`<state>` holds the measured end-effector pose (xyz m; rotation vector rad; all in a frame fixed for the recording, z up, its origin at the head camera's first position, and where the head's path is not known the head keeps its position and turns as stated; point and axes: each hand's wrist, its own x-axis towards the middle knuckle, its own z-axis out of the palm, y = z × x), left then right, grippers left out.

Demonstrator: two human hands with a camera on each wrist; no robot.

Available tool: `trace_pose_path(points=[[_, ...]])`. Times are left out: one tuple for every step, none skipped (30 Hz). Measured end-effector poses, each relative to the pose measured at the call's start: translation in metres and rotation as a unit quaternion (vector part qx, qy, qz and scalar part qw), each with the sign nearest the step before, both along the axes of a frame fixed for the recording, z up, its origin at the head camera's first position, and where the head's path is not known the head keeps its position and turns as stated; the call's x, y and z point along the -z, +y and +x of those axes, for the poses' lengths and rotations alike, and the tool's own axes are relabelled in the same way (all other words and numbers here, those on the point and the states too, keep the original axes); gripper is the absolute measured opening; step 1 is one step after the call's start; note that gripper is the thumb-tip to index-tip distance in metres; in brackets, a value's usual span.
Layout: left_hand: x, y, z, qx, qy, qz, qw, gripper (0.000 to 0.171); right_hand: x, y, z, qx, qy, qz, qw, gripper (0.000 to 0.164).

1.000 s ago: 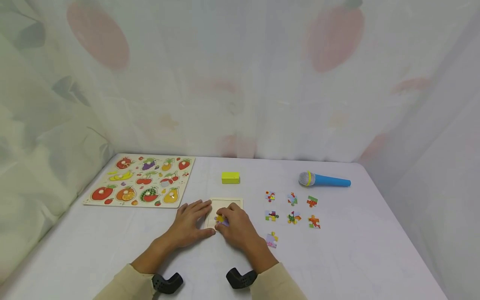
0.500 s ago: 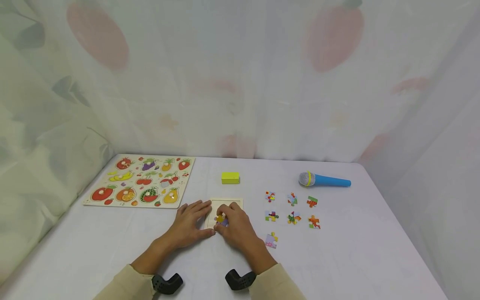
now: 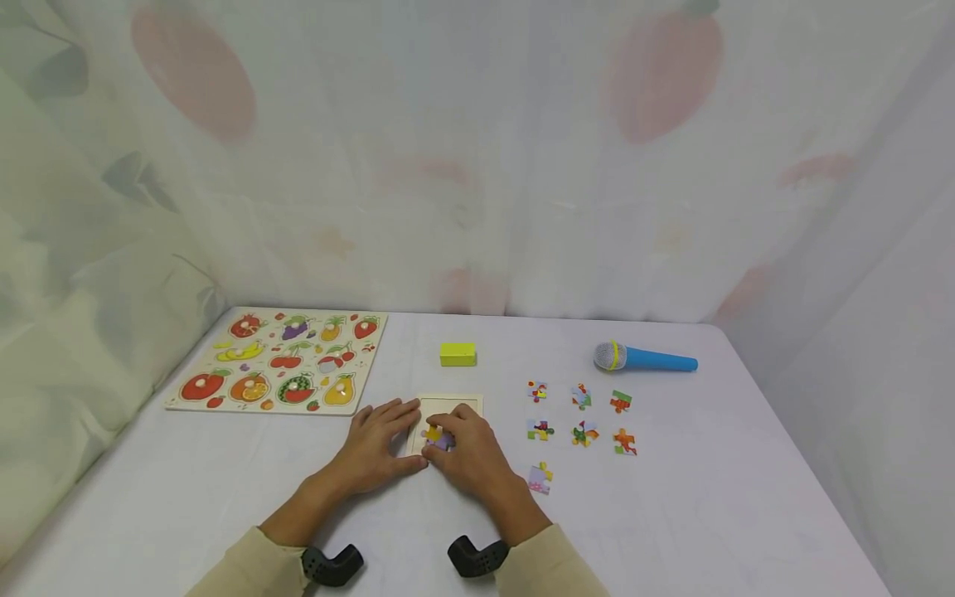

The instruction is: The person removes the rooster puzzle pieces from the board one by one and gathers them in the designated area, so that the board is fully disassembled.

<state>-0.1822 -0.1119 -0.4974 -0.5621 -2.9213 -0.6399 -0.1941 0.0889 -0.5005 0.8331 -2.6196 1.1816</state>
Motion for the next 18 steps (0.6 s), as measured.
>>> trace_pose_path(points=[[-0.0001, 0.0001, 0.0001, -0.001, 0.000, -0.001, 1.0000, 0.073, 0.0001, 0.0002, 0.0000, -0.003, 0.001, -0.004, 1.000, 0.039], [-0.0001, 0.0001, 0.0000, -0.001, 0.001, -0.003, 1.0000, 0.073, 0.0003, 0.0003, -0.0001, -0.005, 0.003, -0.007, 1.000, 0.039], [-0.0001, 0.0002, -0.0001, -0.001, 0.001, -0.002, 1.0000, 0.073, -0.0002, 0.0004, 0.0002, -0.008, 0.005, -0.011, 1.000, 0.039], [0.0000, 0.0000, 0.0000, -0.001, 0.002, -0.003, 1.0000, 0.073, 0.0000, 0.0002, 0.0000, -0.011, 0.008, -0.016, 1.000, 0.039], [0.0001, -0.0001, 0.0001, -0.001, 0.003, -0.002, 1.0000, 0.073, -0.0003, 0.0000, -0.0001, -0.013, 0.012, -0.020, 1.000, 0.038], [0.0001, -0.0003, 0.0002, 0.000, 0.003, -0.002, 1.0000, 0.073, -0.0006, -0.0001, -0.0001, -0.015, 0.017, -0.025, 0.999, 0.038], [0.0000, -0.0003, 0.0002, 0.000, 0.003, -0.001, 1.0000, 0.073, -0.0012, 0.0001, -0.0001, -0.017, 0.022, -0.030, 0.999, 0.037], [0.0000, -0.0004, 0.0002, 0.001, 0.004, 0.000, 1.0000, 0.073, -0.0018, 0.0002, -0.0001, -0.019, 0.026, -0.035, 0.999, 0.037], [-0.0001, -0.0005, 0.0002, 0.001, 0.004, 0.001, 1.0000, 0.073, -0.0027, 0.0003, 0.0000, -0.020, 0.027, -0.038, 0.999, 0.037], [-0.0002, -0.0006, 0.0002, 0.001, 0.003, 0.002, 1.0000, 0.073, -0.0034, 0.0004, 0.0001, -0.020, 0.028, -0.041, 0.999, 0.037], [-0.0003, -0.0006, 0.0002, 0.001, 0.003, 0.003, 1.0000, 0.073, -0.0043, 0.0006, 0.0003, -0.020, 0.027, -0.043, 0.999, 0.037], [-0.0003, -0.0006, 0.0002, 0.002, 0.002, 0.004, 1.0000, 0.073, -0.0049, 0.0008, 0.0005, -0.018, 0.024, -0.043, 0.999, 0.037], [-0.0004, -0.0006, 0.0003, 0.002, 0.001, 0.004, 1.0000, 0.073, -0.0052, 0.0010, 0.0004, -0.017, 0.020, -0.042, 0.999, 0.038], [-0.0004, -0.0007, 0.0003, 0.002, 0.001, 0.004, 1.0000, 0.073, -0.0053, 0.0012, 0.0005, -0.014, 0.015, -0.039, 0.999, 0.038], [-0.0002, -0.0007, 0.0002, 0.002, 0.000, 0.004, 1.0000, 0.072, -0.0053, 0.0014, 0.0004, -0.012, 0.010, -0.035, 0.999, 0.038], [-0.0002, -0.0007, 0.0003, 0.002, 0.000, 0.004, 1.0000, 0.072, -0.0053, 0.0015, 0.0002, -0.009, 0.007, -0.031, 0.999, 0.039], [-0.0002, -0.0006, 0.0004, 0.002, -0.001, 0.003, 1.0000, 0.072, -0.0051, 0.0017, 0.0000, -0.007, 0.004, -0.028, 1.000, 0.039], [-0.0002, -0.0006, 0.0005, 0.002, -0.001, 0.002, 1.0000, 0.072, -0.0048, 0.0020, -0.0003, -0.005, 0.002, -0.025, 1.000, 0.039]])
